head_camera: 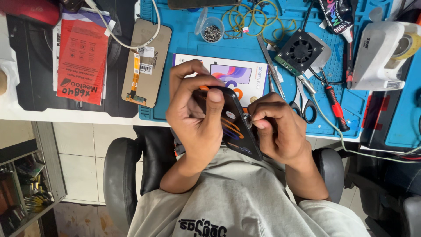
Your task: The person repairs a disassembled smartphone on a repair mat, using a screwdriver to work on the internal components and battery, then aligns a new screen assembly onto the phone body and presses it into place. They connect a charging cable to the reassembled phone and hold a tool near the screen while the phone powers on.
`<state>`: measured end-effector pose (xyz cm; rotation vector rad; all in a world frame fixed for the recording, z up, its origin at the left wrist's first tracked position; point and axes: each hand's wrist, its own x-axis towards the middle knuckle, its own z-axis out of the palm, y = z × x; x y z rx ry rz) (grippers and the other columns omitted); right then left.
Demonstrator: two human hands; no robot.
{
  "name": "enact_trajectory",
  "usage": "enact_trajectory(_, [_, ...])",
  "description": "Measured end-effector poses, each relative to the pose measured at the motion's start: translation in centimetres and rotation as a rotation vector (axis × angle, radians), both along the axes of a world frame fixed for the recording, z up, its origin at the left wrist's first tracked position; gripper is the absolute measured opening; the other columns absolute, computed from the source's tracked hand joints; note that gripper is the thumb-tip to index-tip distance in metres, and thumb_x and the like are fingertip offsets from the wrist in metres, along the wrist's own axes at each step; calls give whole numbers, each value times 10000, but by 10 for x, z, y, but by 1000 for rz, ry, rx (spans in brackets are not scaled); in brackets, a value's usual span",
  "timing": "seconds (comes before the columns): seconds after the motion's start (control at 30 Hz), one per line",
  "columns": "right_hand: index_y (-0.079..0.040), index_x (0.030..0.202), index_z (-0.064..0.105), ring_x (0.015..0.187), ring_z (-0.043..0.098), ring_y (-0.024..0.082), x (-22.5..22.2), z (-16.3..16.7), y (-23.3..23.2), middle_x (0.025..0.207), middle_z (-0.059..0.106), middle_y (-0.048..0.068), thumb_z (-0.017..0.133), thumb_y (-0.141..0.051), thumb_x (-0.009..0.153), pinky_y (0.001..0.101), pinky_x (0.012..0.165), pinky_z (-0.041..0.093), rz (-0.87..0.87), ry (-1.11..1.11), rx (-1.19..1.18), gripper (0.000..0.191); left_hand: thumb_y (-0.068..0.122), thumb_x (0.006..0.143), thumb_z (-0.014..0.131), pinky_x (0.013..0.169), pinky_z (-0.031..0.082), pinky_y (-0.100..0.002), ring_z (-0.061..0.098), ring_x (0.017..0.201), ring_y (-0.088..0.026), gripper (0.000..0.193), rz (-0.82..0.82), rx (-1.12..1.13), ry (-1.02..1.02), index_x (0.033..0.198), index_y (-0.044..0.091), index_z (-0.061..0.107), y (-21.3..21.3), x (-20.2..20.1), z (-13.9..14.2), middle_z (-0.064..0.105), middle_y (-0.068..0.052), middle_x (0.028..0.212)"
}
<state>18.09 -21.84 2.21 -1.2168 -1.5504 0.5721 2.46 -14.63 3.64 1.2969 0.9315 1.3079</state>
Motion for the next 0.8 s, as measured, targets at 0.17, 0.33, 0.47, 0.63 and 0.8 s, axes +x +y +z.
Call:
enact_trajectory(0.17, [27,1085,513,835,643,214,0,1,3,970,634,164,540,-9,1095,284,715,539,-55,-32,37,47,237,1110,713,876,472,-213,539,960,-92,265,-71,-23,-35,1059,-19,668,1,2,-3,552,-47,1180])
enact_trajectory(0.33, [20,1106,491,714,581,122,3,3,5,980,647,165,506,-23,1115,222,591,475,-99,0,-9,46,200,1106,719,927,443,-234,538,1044,-120,234,-135,-23,-44,1035,-20,677,1,6,-6,562,-51,1172])
enact_trajectory(0.47, [6,1148,465,706,593,125,3,4,8,1012,643,154,494,-69,1142,210,594,486,-98,52,-26,81,187,1103,716,942,441,-239,541,1064,-126,219,-144,-36,-43,1027,-15,681,1,6,-7,564,-52,1168])
enact_trajectory(0.63, [5,1165,427,735,685,154,0,12,14,1040,597,154,463,-124,1186,228,623,551,-125,114,-34,135,171,1081,728,956,469,-248,550,1068,-127,198,-160,-46,-38,1026,-13,682,1,7,-9,565,-54,1169])
enact_trajectory(0.8, [19,1104,400,686,685,154,-4,28,24,1079,548,140,480,-183,1120,255,541,562,-201,422,-26,217,155,1076,728,974,491,-254,554,1081,-128,182,-177,-49,-27,1014,-11,683,1,8,-11,565,-57,1166])
